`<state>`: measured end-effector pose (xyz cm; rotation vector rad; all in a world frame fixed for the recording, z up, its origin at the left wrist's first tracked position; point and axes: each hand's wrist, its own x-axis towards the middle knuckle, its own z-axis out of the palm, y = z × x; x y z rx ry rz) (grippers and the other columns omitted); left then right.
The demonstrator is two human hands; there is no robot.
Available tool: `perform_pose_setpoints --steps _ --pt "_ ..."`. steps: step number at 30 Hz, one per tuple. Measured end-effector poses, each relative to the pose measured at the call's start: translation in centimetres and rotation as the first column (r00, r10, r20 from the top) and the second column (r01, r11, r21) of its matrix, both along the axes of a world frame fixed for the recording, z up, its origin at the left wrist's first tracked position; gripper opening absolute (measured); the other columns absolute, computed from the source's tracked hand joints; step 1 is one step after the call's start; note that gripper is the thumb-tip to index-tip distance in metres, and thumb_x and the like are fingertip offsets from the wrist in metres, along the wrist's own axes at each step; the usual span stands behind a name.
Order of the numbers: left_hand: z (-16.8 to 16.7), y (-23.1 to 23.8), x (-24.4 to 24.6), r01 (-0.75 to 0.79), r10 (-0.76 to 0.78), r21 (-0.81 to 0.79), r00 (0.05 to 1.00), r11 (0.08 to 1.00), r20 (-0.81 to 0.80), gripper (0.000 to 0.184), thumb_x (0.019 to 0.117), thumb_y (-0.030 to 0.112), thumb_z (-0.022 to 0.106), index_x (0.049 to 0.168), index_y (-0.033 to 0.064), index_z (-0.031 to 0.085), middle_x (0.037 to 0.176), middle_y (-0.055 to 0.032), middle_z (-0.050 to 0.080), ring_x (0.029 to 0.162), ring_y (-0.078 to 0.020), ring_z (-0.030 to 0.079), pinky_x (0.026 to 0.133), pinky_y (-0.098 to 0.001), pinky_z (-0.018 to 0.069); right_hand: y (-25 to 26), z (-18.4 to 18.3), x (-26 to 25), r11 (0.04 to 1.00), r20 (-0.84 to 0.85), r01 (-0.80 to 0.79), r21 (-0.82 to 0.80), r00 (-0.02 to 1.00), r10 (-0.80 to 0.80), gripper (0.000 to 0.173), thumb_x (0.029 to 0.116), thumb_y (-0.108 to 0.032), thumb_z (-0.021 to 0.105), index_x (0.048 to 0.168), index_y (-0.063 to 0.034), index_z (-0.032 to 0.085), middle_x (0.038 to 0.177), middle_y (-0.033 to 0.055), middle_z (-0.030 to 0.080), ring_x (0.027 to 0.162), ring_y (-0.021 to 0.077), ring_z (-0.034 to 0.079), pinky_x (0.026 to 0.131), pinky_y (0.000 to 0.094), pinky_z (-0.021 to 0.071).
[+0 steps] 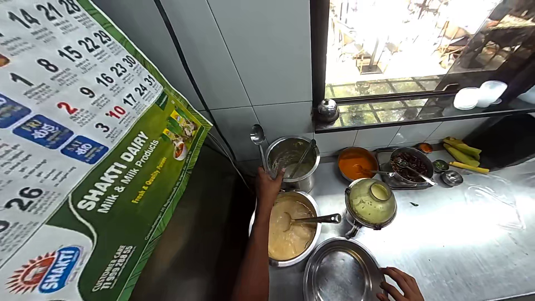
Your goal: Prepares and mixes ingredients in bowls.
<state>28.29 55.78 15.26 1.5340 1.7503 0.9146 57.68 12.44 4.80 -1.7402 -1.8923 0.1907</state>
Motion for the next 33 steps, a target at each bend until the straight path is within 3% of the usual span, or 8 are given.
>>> perform_pose_setpoints --steps 3,7,21,25,28,30,31,33 --pt "-1.6 -1.5 0.7 -0.012 -0.012 0.076 0.952 0.997 0.307 0.065 0.0973 0.029 0.073 0.147 0.007 0.037 0.128 -0.0209 0.06 0.093 -0.0328 0.072 0.078 -0.0545 0.0631 -1.0 -0.1 -0.5 0.998 -0.05 0.068 0.018 0.997 -0.067 0.02 0.0971 -0.038 0.069 0.105 -0.0202 0.075 0.133 0.0062 0.067 0.128 0.0241 0.059 0.107 0.047 0.0464" --pt "-2.0 -4.7 1.5 -0.08 -0.044 0.198 0.832 0.977 0.553 0.069 0.0935 0.005 0.074 0.15 0.0104 0.035 0.143 -0.0145 0.053 0.091 -0.0294 0.072 0.07 -0.0475 0.0655 -1.3 0.3 -1.8 0.997 -0.066 0.073 0.021 0.995 -0.071 0.018 0.0982 -0.034 0.068 0.103 -0.0185 0.076 0.129 0.0077 0.068 0.125 0.0245 0.06 0.106 0.0466 0.0467" --pt "-5.2 -10.1 2.7 -0.092 -0.104 0.299 0.809 0.95 0.579 0.074 0.09 -0.001 0.074 0.152 0.0129 0.037 0.143 -0.0092 0.054 0.083 -0.0208 0.069 0.07 -0.0376 0.0632 3.8 4.0 -3.6 0.983 -0.017 -0.017 0.183 1.0 0.02 0.013 0.0985 -0.032 0.067 0.104 -0.022 0.073 0.129 -0.0004 0.069 0.125 0.0184 0.06 0.106 0.043 0.0479" --pt "-4.9 -10.2 2.7 -0.064 -0.118 0.287 0.81 0.956 0.574 0.07 0.0901 0.0 0.075 0.149 0.0128 0.04 0.141 -0.0098 0.056 0.082 -0.0238 0.072 0.067 -0.0404 0.0653 8.9 7.1 -5.7 0.953 0.095 -0.059 0.297 0.995 0.032 0.023 0.1009 -0.033 0.062 0.119 -0.0234 0.072 0.129 0.001 0.069 0.124 0.0188 0.062 0.104 0.0417 0.05" --pt "-4.5 -10.4 2.8 -0.047 -0.126 0.28 0.813 0.959 0.568 0.069 0.0896 0.0 0.076 0.147 0.0138 0.041 0.134 -0.0097 0.059 0.073 -0.024 0.071 0.061 -0.0405 0.0647 14.9 11.0 -7.7 0.972 0.3 -0.102 0.212 0.953 0.035 0.037 0.1024 -0.022 0.057 0.139 -0.0237 0.062 0.14 0.0041 0.063 0.131 0.0219 0.059 0.107 0.0427 0.0501" --pt "-4.6 -10.5 2.9 -0.03 -0.129 0.267 0.82 0.963 0.557 0.066 0.0906 0.002 0.076 0.147 0.0134 0.042 0.131 -0.0101 0.061 0.069 -0.0247 0.07 0.059 -0.0419 0.0647 18.7 12.8 -8.7 0.992 0.459 -0.1 0.072 0.887 0.056 0.056 0.0951 -0.008 0.061 0.148 -0.024 0.054 0.149 0.008 0.056 0.135 0.0252 0.056 0.105 0.0441 0.0504" --pt "-4.6 -10.4 2.9 -0.021 -0.131 0.263 0.826 0.965 0.548 0.064 0.0912 0.003 0.075 0.146 0.0127 0.042 0.128 -0.0105 0.063 0.069 -0.0251 0.07 0.059 -0.043 0.0652 20.4 13.4 -9.0 0.996 0.514 -0.091 -0.008 0.854 0.082 0.062 0.0925 -0.005 0.065 0.15 -0.0227 0.051 0.148 0.0108 0.055 0.132 0.0272 0.056 0.103 0.0447 0.0506" --pt "-4.4 -10.2 2.8 -0.005 -0.14 0.267 0.84 0.964 0.524 0.061 0.0921 0.004 0.075 0.143 0.0116 0.043 0.123 -0.0104 0.064 0.067 -0.0242 0.069 0.058 -0.0428 0.0644 23.2 14.1 -9.1 0.99 0.604 -0.079 -0.118 0.785 0.135 0.059 0.0877 -0.004 0.071 0.143 -0.0173 0.056 0.128 0.0147 0.063 0.114 0.031 0.062 0.092 0.0469 0.0521"
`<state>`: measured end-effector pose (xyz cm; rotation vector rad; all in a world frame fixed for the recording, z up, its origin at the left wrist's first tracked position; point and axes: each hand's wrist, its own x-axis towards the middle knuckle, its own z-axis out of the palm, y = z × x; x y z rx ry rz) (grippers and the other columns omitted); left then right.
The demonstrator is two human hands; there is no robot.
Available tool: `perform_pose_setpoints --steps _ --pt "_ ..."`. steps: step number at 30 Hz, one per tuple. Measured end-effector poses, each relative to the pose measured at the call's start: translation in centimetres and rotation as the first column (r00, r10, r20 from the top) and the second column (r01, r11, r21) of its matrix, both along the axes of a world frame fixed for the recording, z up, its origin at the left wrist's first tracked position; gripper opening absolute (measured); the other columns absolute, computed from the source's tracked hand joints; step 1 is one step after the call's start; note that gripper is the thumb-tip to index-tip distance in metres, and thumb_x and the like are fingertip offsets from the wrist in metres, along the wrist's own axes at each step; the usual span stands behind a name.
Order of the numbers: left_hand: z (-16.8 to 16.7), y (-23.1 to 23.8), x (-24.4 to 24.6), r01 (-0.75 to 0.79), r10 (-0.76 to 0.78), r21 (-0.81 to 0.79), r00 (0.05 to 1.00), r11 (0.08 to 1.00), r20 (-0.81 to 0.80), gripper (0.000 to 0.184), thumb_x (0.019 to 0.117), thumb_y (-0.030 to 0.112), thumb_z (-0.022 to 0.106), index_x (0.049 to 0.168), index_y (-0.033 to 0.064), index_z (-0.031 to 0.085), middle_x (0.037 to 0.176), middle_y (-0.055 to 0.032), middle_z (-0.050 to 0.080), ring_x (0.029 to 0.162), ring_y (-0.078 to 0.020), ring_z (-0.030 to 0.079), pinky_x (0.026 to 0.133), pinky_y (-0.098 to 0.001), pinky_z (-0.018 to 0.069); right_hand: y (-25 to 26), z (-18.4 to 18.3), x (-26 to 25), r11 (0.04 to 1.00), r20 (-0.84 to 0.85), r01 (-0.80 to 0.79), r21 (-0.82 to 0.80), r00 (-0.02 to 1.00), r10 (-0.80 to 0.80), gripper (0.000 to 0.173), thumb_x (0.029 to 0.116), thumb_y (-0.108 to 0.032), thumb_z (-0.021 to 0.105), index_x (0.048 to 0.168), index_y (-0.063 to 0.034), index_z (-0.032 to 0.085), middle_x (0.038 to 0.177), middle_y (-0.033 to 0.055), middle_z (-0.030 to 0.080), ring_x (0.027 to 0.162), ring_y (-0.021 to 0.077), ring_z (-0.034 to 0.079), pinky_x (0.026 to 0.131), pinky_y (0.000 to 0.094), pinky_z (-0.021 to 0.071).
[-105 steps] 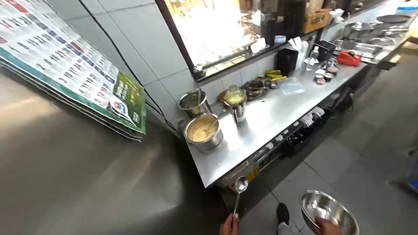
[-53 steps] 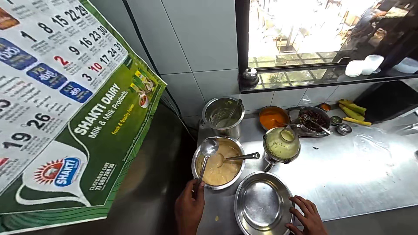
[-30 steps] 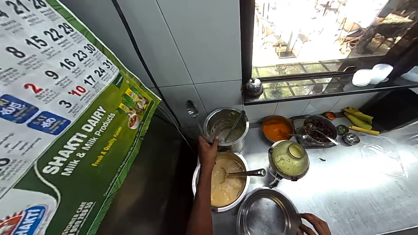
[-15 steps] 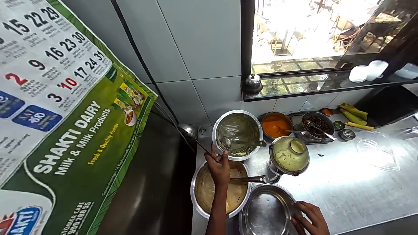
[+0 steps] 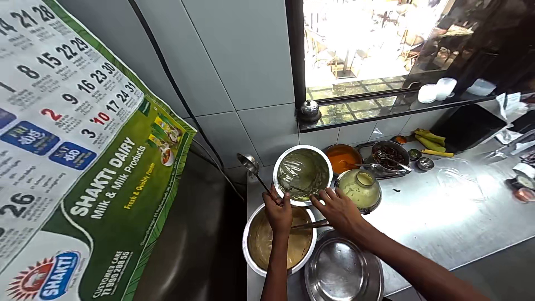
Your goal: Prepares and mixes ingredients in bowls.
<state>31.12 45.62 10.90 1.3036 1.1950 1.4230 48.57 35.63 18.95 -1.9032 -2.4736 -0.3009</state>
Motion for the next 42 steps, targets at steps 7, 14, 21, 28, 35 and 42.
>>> perform_pose_setpoints --steps 7,14,21,28,35,42 --pt "0.1 0.9 -0.9 0.049 -0.049 0.003 0.998 0.999 -0.049 0.06 0.0918 0.006 0.076 0.143 0.0125 0.044 0.129 -0.0093 0.063 0.068 -0.0233 0.068 0.059 -0.0428 0.0634 1.7 -1.0 -0.4 0.995 0.155 -0.079 -0.063 0.984 0.088 0.027 0.0953 -0.002 0.058 0.122 -0.0064 0.064 0.1 0.0142 0.067 0.094 0.0302 0.065 0.086 0.0463 0.0517" --pt "0.1 1.1 -1.0 0.069 -0.064 0.019 0.981 0.997 -0.181 0.058 0.093 0.014 0.076 0.143 0.0095 0.046 0.11 -0.0117 0.066 0.066 -0.0213 0.063 0.06 -0.0423 0.0589 3.5 0.5 0.0 0.967 0.139 -0.24 0.087 0.964 0.226 0.02 0.1005 -0.006 0.053 0.115 -0.0066 0.068 0.103 0.0116 0.064 0.096 0.0289 0.063 0.081 0.0452 0.0517" --pt "0.7 1.5 -1.5 0.117 -0.108 0.045 0.98 0.992 -0.166 0.055 0.0936 0.009 0.074 0.14 0.0069 0.045 0.112 -0.0136 0.066 0.073 -0.0234 0.068 0.064 -0.0448 0.0624 6.8 1.2 1.1 0.894 0.294 -0.398 0.204 0.896 0.332 0.023 0.1025 -0.006 0.048 0.108 -0.0065 0.071 0.102 0.01 0.068 0.092 0.0278 0.062 0.084 0.0467 0.047" --pt "0.5 1.7 -1.5 0.115 -0.104 0.045 0.975 0.992 -0.199 0.049 0.0929 0.011 0.075 0.133 0.0062 0.047 0.1 -0.0138 0.065 0.073 -0.0249 0.067 0.066 -0.0462 0.0607 7.1 2.7 1.4 0.982 0.292 -0.172 0.074 0.946 0.143 0.024 0.0985 0.001 0.052 0.12 0.0016 0.062 0.099 0.0185 0.065 0.083 0.0334 0.064 0.072 0.047 0.0527" --pt "1.3 1.1 -1.4 0.127 -0.119 0.017 0.964 0.992 -0.237 0.048 0.094 0.011 0.073 0.134 0.0077 0.048 0.094 -0.0144 0.063 0.068 -0.0254 0.064 0.06 -0.0455 0.058 9.0 6.1 0.8 1.0 0.296 -0.016 -0.001 0.955 0.015 0.019 0.0991 0.005 0.045 0.103 0.0092 0.063 0.089 0.0209 0.061 0.074 0.035 0.063 0.057 0.0462 0.0504" --pt "2.3 0.4 -1.6 0.172 -0.164 0.025 0.966 0.985 -0.198 0.052 0.0937 0.006 0.072 0.138 0.0039 0.045 0.114 -0.0175 0.063 0.078 -0.027 0.067 0.064 -0.0452 0.06 9.2 8.2 0.0 0.96 0.29 0.008 -0.278 0.954 0.076 0.016 0.0969 0.002 0.054 0.092 0.003 0.07 0.09 0.0184 0.067 0.085 0.0359 0.066 0.068 0.0513 0.0517"
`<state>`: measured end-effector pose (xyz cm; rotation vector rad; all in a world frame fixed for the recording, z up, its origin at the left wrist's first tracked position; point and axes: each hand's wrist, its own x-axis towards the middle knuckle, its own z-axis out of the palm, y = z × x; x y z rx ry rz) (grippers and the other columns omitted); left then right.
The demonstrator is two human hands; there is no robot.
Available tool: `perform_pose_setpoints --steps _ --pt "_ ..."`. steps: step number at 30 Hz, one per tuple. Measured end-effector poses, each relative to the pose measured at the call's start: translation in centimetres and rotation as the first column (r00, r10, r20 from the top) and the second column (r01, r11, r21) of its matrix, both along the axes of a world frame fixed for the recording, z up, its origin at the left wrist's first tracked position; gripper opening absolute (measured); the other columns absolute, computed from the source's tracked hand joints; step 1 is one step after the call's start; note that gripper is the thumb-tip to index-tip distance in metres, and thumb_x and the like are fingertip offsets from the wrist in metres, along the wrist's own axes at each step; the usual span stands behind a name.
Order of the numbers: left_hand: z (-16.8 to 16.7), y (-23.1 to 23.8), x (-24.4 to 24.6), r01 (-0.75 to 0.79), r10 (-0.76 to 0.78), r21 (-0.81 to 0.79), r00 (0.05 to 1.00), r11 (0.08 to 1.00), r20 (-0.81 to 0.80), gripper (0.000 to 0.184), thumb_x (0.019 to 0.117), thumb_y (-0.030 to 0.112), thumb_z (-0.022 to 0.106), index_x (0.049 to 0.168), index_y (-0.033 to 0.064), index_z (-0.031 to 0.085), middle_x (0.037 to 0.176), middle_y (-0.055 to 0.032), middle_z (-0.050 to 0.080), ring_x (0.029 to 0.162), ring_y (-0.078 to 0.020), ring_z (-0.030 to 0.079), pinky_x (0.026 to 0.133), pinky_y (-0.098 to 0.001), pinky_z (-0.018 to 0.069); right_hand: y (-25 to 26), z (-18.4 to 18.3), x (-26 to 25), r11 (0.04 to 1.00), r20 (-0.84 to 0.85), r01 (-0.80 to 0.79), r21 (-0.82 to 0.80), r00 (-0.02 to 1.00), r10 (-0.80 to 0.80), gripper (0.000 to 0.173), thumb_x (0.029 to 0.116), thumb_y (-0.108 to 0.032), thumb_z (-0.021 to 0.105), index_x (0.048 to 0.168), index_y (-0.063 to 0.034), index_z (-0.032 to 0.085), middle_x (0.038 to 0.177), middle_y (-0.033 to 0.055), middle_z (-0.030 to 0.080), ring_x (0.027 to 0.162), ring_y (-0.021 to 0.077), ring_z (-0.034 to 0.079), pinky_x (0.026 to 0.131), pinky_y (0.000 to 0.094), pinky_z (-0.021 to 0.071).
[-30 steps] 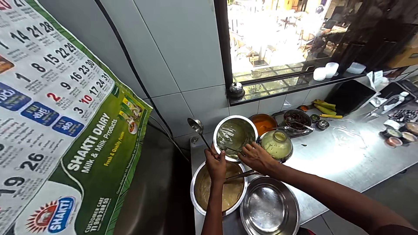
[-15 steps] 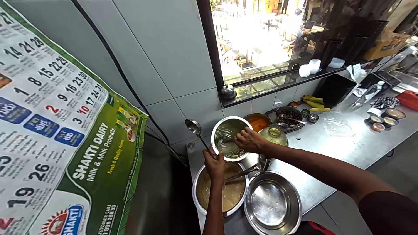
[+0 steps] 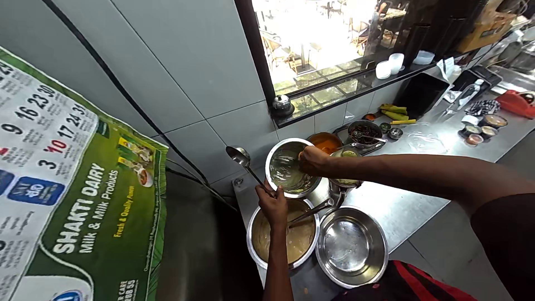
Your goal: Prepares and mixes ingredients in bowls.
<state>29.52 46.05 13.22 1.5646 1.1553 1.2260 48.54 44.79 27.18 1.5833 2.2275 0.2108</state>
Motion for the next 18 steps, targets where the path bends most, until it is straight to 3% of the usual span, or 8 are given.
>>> perform_pose_setpoints --steps 3,5,8,11,16,18 --pt "0.7 -0.4 -0.1 0.022 -0.021 -0.016 0.999 1.0 0.026 0.048 0.0955 0.007 0.069 0.137 0.0026 0.045 0.123 -0.0161 0.062 0.085 -0.023 0.067 0.068 -0.0404 0.0591 0.5 1.1 2.0 0.993 -0.098 0.066 0.097 0.994 -0.056 0.012 0.0954 -0.002 0.058 0.091 -0.0002 0.069 0.085 0.0173 0.067 0.08 0.0361 0.067 0.064 0.0524 0.051" --pt "0.5 -0.2 0.0 0.013 -0.013 -0.019 0.999 1.0 0.038 0.05 0.0951 0.008 0.071 0.137 0.0032 0.046 0.12 -0.0152 0.063 0.08 -0.0219 0.068 0.065 -0.0397 0.0606 0.6 1.8 2.3 0.983 -0.101 0.118 0.142 0.99 -0.104 0.014 0.0968 -0.001 0.055 0.091 -0.0003 0.068 0.084 0.018 0.067 0.078 0.0364 0.067 0.063 0.0515 0.051" --pt "-0.4 0.0 0.0 -0.008 0.008 -0.007 0.999 1.0 0.048 0.052 0.0933 0.008 0.072 0.138 0.0057 0.047 0.113 -0.0128 0.064 0.072 -0.0195 0.065 0.059 -0.0378 0.0581 0.5 0.9 2.3 0.983 -0.076 0.166 0.083 0.984 -0.159 0.014 0.0964 -0.002 0.055 0.09 0.0 0.067 0.085 0.0176 0.066 0.079 0.0358 0.067 0.063 0.051 0.0509" --pt "0.0 0.2 -0.2 0.017 -0.017 -0.002 0.998 1.0 0.053 0.049 0.0942 0.007 0.071 0.136 0.0037 0.046 0.114 -0.0135 0.064 0.076 -0.0195 0.067 0.063 -0.0375 0.0604 0.0 -0.4 2.2 0.981 -0.134 0.192 0.004 0.973 -0.19 0.01 0.0949 -0.007 0.059 0.091 -0.0013 0.067 0.087 0.0164 0.067 0.082 0.0359 0.067 0.063 0.0521 0.0505" --pt "-0.5 0.1 -0.2 0.001 0.0 -0.013 0.998 1.0 0.058 0.053 0.093 0.006 0.073 0.138 0.0071 0.046 0.114 -0.011 0.061 0.072 -0.0181 0.064 0.059 -0.0356 0.0588 -1.1 -0.3 0.8 0.958 -0.242 0.281 0.057 0.935 -0.26 0.011 0.0943 -0.003 0.058 0.089 -0.0012 0.067 0.085 0.0167 0.067 0.081 0.0362 0.068 0.062 0.0516 0.0512" --pt "-0.3 0.2 -0.2 0.014 -0.013 -0.02 0.998 1.0 0.065 0.055 0.0934 0.006 0.073 0.141 0.0063 0.045 0.121 -0.0117 0.061 0.076 -0.0186 0.066 0.062 -0.0362 0.0606 -1.8 -0.7 0.7 0.962 -0.281 0.275 0.0 0.923 -0.264 0.01 0.0937 -0.005 0.06 0.09 -0.0007 0.068 0.085 0.0177 0.067 0.081 0.0377 0.068 0.064 0.0542 0.0514"
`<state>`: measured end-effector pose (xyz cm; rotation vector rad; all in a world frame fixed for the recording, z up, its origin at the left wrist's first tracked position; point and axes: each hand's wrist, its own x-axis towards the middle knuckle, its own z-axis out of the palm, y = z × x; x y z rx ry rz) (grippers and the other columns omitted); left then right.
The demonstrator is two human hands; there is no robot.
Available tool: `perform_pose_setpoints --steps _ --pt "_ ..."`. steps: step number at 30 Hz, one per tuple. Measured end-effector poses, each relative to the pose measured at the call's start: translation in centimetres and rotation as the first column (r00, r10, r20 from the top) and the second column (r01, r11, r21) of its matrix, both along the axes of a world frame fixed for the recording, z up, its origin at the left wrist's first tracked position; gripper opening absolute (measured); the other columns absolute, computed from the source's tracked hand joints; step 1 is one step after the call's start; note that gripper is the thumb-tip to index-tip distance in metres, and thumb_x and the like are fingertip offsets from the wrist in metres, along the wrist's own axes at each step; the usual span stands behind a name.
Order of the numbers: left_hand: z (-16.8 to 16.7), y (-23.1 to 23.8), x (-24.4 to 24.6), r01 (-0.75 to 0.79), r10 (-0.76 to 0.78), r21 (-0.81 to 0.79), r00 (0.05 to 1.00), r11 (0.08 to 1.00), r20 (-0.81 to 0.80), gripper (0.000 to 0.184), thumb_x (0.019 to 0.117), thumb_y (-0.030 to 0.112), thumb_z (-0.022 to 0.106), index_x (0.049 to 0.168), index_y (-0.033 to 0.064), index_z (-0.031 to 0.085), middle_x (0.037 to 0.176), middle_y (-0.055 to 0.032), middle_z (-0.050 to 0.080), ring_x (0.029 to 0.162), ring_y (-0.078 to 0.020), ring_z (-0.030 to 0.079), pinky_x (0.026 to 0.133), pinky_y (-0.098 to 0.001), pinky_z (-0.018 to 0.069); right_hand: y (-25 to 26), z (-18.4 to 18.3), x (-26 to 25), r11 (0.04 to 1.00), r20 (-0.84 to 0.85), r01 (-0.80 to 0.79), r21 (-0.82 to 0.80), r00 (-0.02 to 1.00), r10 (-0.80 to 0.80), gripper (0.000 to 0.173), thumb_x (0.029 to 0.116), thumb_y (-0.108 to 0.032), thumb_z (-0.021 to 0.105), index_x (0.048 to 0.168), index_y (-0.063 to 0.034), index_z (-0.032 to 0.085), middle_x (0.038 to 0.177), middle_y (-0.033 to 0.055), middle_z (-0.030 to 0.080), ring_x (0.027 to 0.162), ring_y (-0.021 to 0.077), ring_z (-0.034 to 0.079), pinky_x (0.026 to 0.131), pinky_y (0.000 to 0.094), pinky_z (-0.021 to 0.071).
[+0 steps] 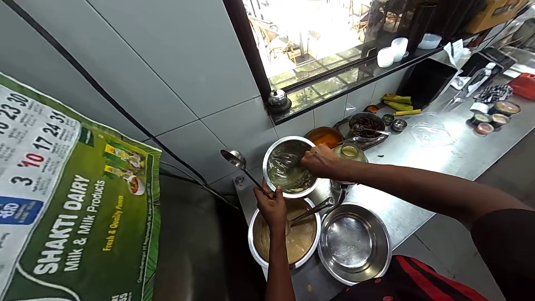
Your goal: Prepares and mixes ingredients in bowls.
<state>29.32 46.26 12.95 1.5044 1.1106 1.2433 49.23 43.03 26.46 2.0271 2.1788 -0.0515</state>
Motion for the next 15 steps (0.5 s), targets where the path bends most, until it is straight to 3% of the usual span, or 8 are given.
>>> perform_pose_setpoints --steps 2,5,10,15 --pt "0.0 0.4 0.0 0.01 -0.01 0.005 1.0 1.0 0.003 0.055 0.0931 0.006 0.073 0.14 0.0056 0.045 0.129 -0.0119 0.061 0.078 -0.0195 0.069 0.064 -0.0377 0.0619 -0.1 -0.4 0.5 1.0 -0.035 -0.017 -0.015 0.999 0.017 0.008 0.0926 -0.007 0.062 0.09 -0.0019 0.067 0.084 0.0164 0.067 0.081 0.0368 0.068 0.063 0.0545 0.0508" --pt "-0.5 0.6 -0.1 0.023 -0.023 0.024 1.0 0.999 0.009 0.05 0.0927 0.006 0.073 0.135 0.0055 0.047 0.122 -0.0113 0.061 0.078 -0.0195 0.066 0.063 -0.0379 0.0606 1.2 0.2 1.3 0.993 -0.052 -0.036 0.109 0.998 0.042 0.008 0.0932 -0.007 0.061 0.093 -0.0027 0.068 0.084 0.0166 0.068 0.08 0.0377 0.067 0.063 0.0549 0.0511" --pt "-1.8 1.3 -0.5 0.059 -0.063 0.038 0.99 0.998 0.129 0.063 0.0904 0.0 0.074 0.144 0.0093 0.042 0.14 -0.0109 0.057 0.087 -0.025 0.071 0.069 -0.0425 0.0644 2.3 -2.0 1.0 0.98 -0.021 -0.12 0.159 0.992 0.125 0.011 0.0955 -0.006 0.059 0.097 -0.0058 0.07 0.083 0.0138 0.068 0.077 0.0344 0.068 0.062 0.0523 0.0522" --pt "-1.9 1.0 -0.7 0.043 -0.046 0.043 0.995 0.998 0.084 0.058 0.0895 0.003 0.076 0.139 0.0095 0.047 0.127 -0.0103 0.056 0.077 -0.0219 0.068 0.062 -0.0426 0.0638 0.6 -1.9 1.6 0.967 0.071 -0.241 0.083 0.969 0.235 0.016 0.0978 -0.003 0.055 0.09 -0.0011 0.069 0.084 0.0156 0.068 0.077 0.0341 0.067 0.064 0.0511 0.0515"
